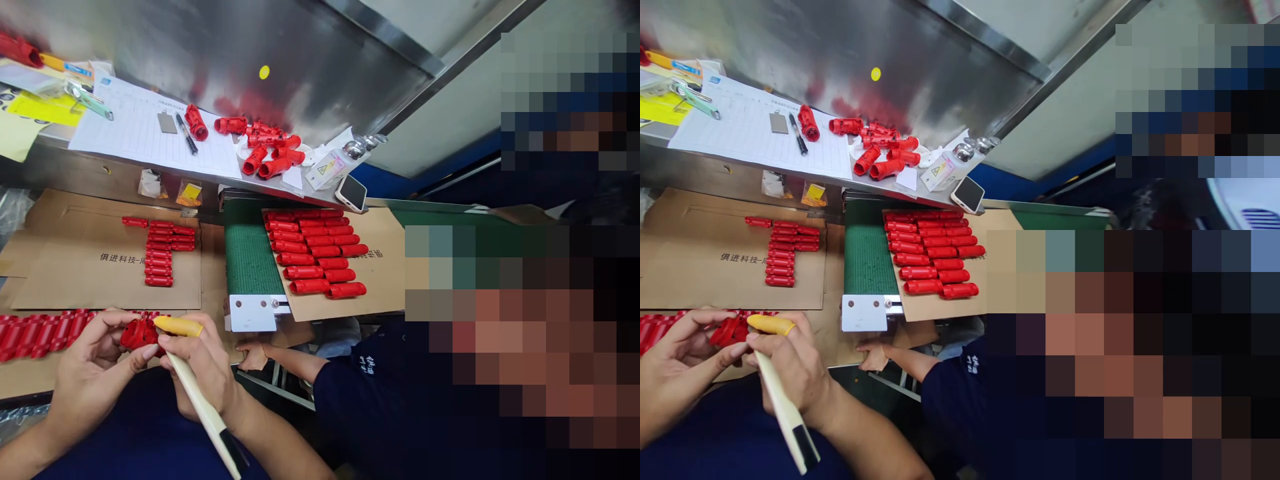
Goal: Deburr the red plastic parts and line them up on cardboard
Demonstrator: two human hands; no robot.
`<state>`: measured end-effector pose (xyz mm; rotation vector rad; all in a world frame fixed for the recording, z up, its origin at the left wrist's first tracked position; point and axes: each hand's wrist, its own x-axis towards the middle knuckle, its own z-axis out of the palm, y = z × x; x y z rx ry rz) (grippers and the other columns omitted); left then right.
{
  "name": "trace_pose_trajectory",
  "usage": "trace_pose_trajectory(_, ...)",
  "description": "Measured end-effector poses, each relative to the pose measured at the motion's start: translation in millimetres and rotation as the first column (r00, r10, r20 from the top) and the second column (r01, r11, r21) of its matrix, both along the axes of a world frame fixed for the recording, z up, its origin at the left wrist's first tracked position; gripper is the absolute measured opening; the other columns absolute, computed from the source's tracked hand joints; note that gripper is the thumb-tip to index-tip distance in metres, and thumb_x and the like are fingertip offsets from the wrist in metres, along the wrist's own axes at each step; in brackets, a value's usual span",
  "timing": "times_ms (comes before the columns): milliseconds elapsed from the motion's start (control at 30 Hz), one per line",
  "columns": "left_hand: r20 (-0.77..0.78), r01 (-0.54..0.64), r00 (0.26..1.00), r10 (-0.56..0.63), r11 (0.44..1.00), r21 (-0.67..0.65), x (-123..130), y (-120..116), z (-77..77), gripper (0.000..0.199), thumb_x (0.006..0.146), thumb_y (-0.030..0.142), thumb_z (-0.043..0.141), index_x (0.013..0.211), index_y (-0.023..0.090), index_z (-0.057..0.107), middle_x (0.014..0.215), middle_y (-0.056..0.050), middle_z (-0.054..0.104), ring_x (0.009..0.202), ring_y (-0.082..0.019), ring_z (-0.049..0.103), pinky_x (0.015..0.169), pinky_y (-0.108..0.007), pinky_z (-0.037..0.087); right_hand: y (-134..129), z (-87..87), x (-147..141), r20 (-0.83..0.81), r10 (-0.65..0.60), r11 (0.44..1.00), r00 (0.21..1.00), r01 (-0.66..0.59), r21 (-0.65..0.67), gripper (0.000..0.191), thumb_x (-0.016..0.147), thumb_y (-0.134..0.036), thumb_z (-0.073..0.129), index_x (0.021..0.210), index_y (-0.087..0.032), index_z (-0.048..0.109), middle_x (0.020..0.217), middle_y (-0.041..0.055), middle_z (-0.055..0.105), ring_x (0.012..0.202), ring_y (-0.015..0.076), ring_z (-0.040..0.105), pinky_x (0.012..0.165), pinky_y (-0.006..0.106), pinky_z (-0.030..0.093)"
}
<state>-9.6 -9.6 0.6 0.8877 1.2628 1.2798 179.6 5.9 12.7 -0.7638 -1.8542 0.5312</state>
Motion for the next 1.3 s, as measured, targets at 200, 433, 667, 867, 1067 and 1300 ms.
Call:
trace_pose_trajectory(200, 0.279, 0.035, 0.960, 0.012, 0.986, -0.163, -9, 8, 3.5, 0.046, 0.066, 0.031, 0.104, 0.107, 0.024, 0.084, 0.096, -0.007, 0.084, 0.086, -0.021, 0.081, 0.074, -0.022, 0.067, -4, -4.1, 12, -0.506, -0.090, 0.783, 0.858, -0.254, -0.568, 0.021, 0.103, -0.044, 0.075, 0.110, -0.024, 0.075, 0.115, 0.0106, 0.083, 0.107, 0.0237, 0.079, 0.092, 0.039, 0.063)
trace_pose_trajectory(433, 0.396, 0.078, 0.918, 0.028, 0.966, -0.248, -3, 16, 15.6, 0.046, 0.065, 0.037, 0.105, 0.106, 0.025, 0.087, 0.087, -0.006, 0.081, 0.072, -0.014, 0.073, 0.069, -0.018, 0.063, 5, -9.9, 27, -0.810, 0.071, 0.605, 0.582, -0.670, -0.429, 0.041, 0.094, -0.062, 0.079, 0.088, -0.025, 0.062, 0.082, 0.0045, 0.080, 0.066, 0.0192, 0.076, 0.056, 0.029, 0.061)
trace_pose_trajectory(667, 0.268, -0.046, 0.961, 0.072, 0.994, -0.099, -7, 14, 8.2, 0.042, 0.068, 0.033, 0.103, 0.107, 0.030, 0.088, 0.089, -0.003, 0.083, 0.080, -0.014, 0.076, 0.078, -0.016, 0.064, -1, 6.4, 42, -0.018, -0.080, 0.971, 0.997, 0.074, -0.227, 0.021, 0.104, -0.021, 0.070, 0.124, -0.024, 0.077, 0.114, 0.0105, 0.084, 0.101, 0.0218, 0.081, 0.086, 0.034, 0.068)
trace_pose_trajectory(867, 0.166, -0.063, 0.984, 0.070, 0.997, -0.048, -6, 11, 8.3, 0.043, 0.067, 0.031, 0.103, 0.107, 0.031, 0.088, 0.098, -0.001, 0.084, 0.080, -0.013, 0.076, 0.075, -0.011, 0.062, -5, 8.1, 28, -0.084, 0.036, 0.996, 0.996, -0.043, -0.080, 0.025, 0.104, -0.019, 0.071, 0.129, -0.021, 0.076, 0.113, 0.0118, 0.084, 0.100, 0.0211, 0.081, 0.086, 0.035, 0.069)
trace_pose_trajectory(1067, 0.141, -0.053, 0.988, 0.061, 0.997, -0.064, -7, 9, 11.9, 0.043, 0.069, 0.031, 0.103, 0.109, 0.031, 0.087, 0.097, 0.000, 0.084, 0.077, -0.012, 0.075, 0.072, -0.010, 0.061, -4, 6.8, 23, -0.084, 0.042, 0.996, 0.996, -0.048, -0.076, 0.022, 0.106, -0.020, 0.069, 0.127, -0.021, 0.076, 0.111, 0.0108, 0.085, 0.100, 0.0199, 0.082, 0.090, 0.034, 0.069)
trace_pose_trajectory(1300, 0.262, -0.064, 0.960, 0.096, 0.990, -0.128, -3, 14, 15.9, 0.043, 0.062, 0.032, 0.106, 0.102, 0.029, 0.089, 0.087, -0.003, 0.084, 0.080, -0.014, 0.076, 0.077, -0.013, 0.063, -7, 7.2, 25, -0.105, 0.030, 0.954, 0.994, -0.059, -0.294, 0.018, 0.107, -0.034, 0.069, 0.117, -0.022, 0.076, 0.117, 0.0103, 0.086, 0.110, 0.0219, 0.082, 0.095, 0.035, 0.067)
